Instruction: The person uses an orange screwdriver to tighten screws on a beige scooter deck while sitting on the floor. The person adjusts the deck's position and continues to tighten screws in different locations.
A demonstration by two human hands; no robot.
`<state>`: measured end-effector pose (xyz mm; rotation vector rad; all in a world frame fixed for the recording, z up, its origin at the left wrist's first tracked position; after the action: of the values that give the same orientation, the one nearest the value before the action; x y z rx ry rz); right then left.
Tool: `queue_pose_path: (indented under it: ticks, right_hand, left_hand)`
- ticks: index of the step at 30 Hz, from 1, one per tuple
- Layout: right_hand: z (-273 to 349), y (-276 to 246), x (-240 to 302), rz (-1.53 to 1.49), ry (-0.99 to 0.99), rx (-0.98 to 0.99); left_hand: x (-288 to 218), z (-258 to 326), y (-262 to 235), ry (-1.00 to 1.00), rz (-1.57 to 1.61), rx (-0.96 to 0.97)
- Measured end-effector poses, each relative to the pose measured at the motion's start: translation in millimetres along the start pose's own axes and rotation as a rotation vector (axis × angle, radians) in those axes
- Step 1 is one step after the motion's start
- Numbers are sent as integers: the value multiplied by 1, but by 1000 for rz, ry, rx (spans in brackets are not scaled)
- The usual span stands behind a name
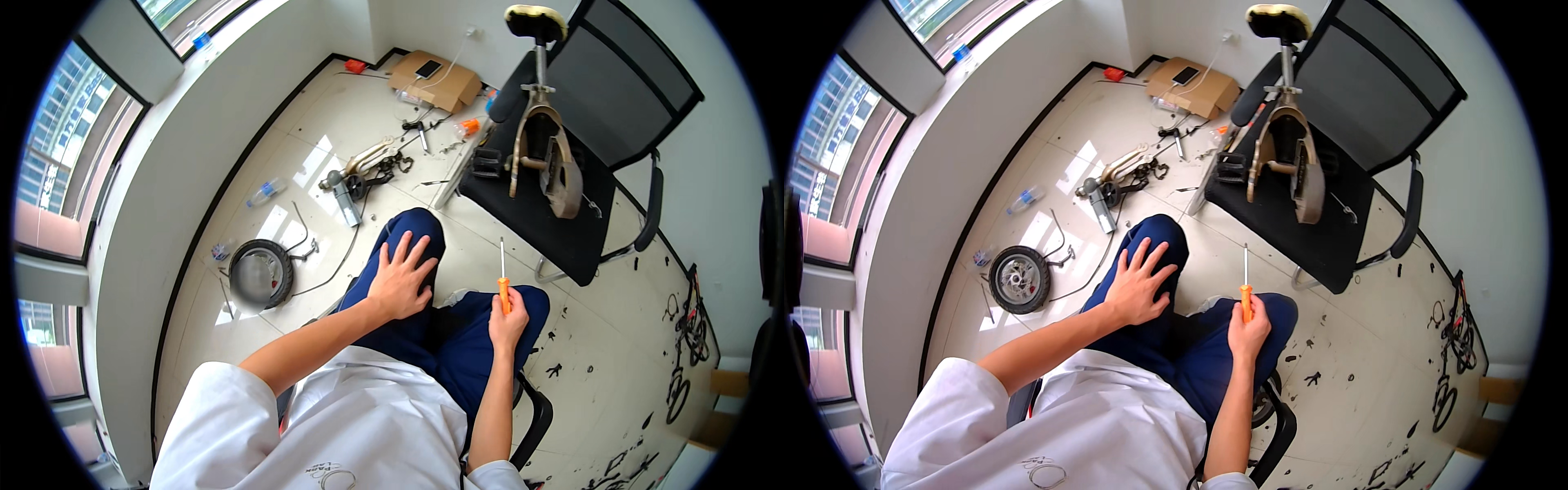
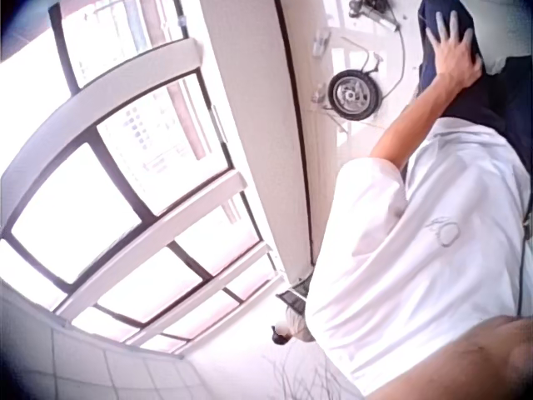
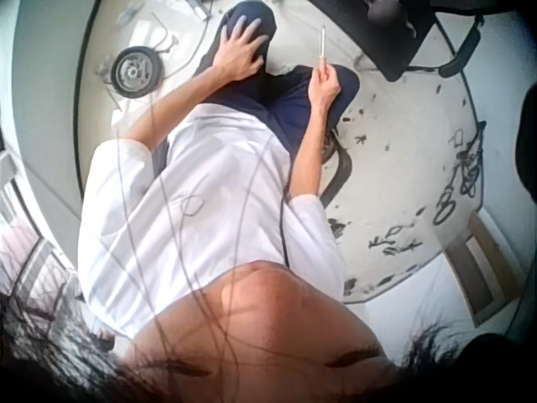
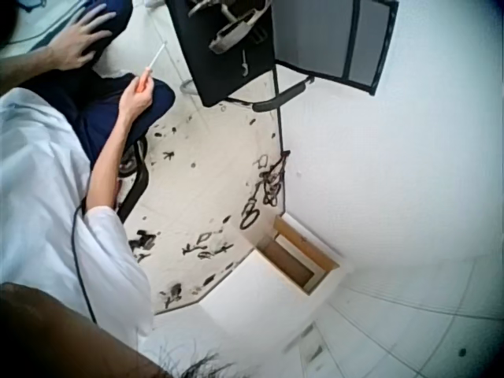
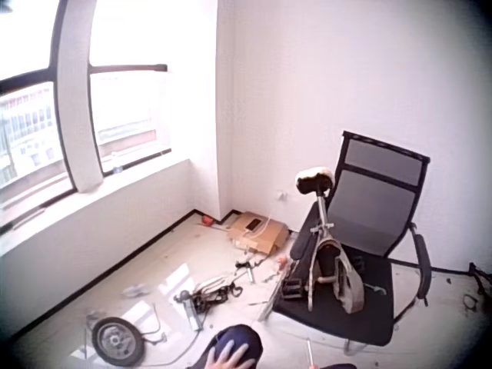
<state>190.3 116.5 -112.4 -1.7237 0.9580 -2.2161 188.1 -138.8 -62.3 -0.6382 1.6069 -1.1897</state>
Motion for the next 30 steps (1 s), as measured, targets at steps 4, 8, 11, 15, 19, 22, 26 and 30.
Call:
queue_pose_path:
  ticks: [4,8,11,15,19,22,26,30]
  right_hand:
    - [-9,-13,-18,-43,36,-69]
    - [-29,-45,-33,-24,82,-193]
    - [-50,-60,-34,-24,130,-257]
    - [-111,-79,-34,85,-25,-319]
    - [-182,-94,-39,248,-40,-354]
    - [-217,-87,-29,290,-178,-399]
    - [-253,-57,-30,415,-235,-268]
    - [-274,-46,-62,533,-284,-272]
  left_hand:
    - [-5,13,-3,56,-117,-209]
    - [-2,7,5,-15,-14,-39]
    - [-5,2,2,-41,-22,22]
    - [2,2,10,33,-9,-66]
    - [-4,-5,0,-10,3,-3]
    - [-7,-4,-3,-1,-14,-28]
    - [-9,-1,-4,23,31,-11]
    - [-14,-5,0,43,52,14]
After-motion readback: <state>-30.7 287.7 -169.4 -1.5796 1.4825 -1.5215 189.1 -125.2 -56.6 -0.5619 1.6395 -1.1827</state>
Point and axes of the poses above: each hand's wrist, its own z-axis away from the middle knuckle, its own y-axis out of the palm, x = y × z, the point moved 7 cm from there along -z, towards the middle knuckle, and after that the axes turned 10 degrees about y, right-handed, at the moved point
